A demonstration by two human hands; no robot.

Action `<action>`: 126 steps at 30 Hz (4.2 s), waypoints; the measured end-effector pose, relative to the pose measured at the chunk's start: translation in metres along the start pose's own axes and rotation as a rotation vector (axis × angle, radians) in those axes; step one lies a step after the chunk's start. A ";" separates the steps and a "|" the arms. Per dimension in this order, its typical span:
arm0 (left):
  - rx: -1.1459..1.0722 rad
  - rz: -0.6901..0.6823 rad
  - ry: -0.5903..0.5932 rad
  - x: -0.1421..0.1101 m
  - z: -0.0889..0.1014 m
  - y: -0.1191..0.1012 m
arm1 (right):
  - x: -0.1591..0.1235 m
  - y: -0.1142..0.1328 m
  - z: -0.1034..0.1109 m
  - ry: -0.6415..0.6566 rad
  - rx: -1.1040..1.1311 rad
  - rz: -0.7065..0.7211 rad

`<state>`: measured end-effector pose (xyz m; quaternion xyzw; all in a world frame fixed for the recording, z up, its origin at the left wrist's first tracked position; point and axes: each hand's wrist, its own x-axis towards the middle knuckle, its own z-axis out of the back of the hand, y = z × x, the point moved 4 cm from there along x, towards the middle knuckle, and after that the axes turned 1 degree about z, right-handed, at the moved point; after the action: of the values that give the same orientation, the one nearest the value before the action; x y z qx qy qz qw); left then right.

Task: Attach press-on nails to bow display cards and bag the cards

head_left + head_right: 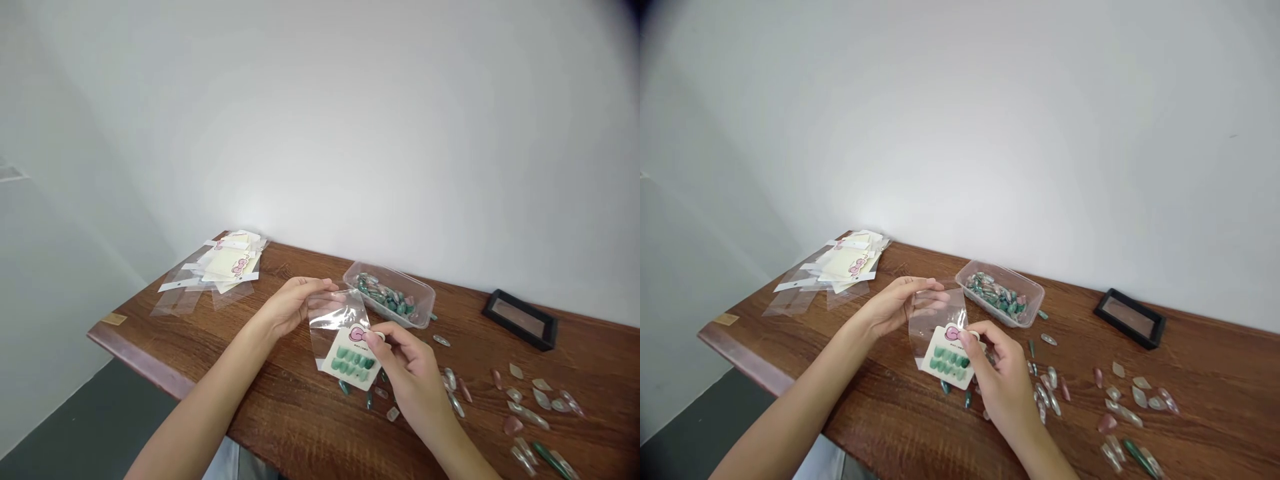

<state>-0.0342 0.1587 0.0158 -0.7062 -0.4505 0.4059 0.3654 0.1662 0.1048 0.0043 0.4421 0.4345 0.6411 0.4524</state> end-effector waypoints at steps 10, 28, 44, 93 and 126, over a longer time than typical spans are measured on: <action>0.036 0.003 -0.032 0.001 0.004 0.004 | -0.002 0.006 -0.001 -0.009 -0.015 -0.013; 0.058 -0.069 0.049 -0.008 -0.017 0.005 | -0.004 0.010 -0.002 -0.094 0.163 -0.125; 0.212 -0.268 -0.076 -0.016 -0.018 -0.002 | 0.006 -0.008 0.025 -0.220 0.395 -0.097; 0.328 -0.355 -0.012 -0.021 -0.029 -0.003 | 0.047 0.070 0.030 -0.222 0.251 0.255; 0.458 -0.422 -0.090 -0.023 -0.029 -0.005 | 0.020 0.102 0.019 -0.415 0.026 0.472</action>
<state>-0.0160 0.1343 0.0375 -0.4775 -0.4996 0.4431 0.5709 0.1605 0.1059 0.1100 0.6580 0.2262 0.6189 0.3645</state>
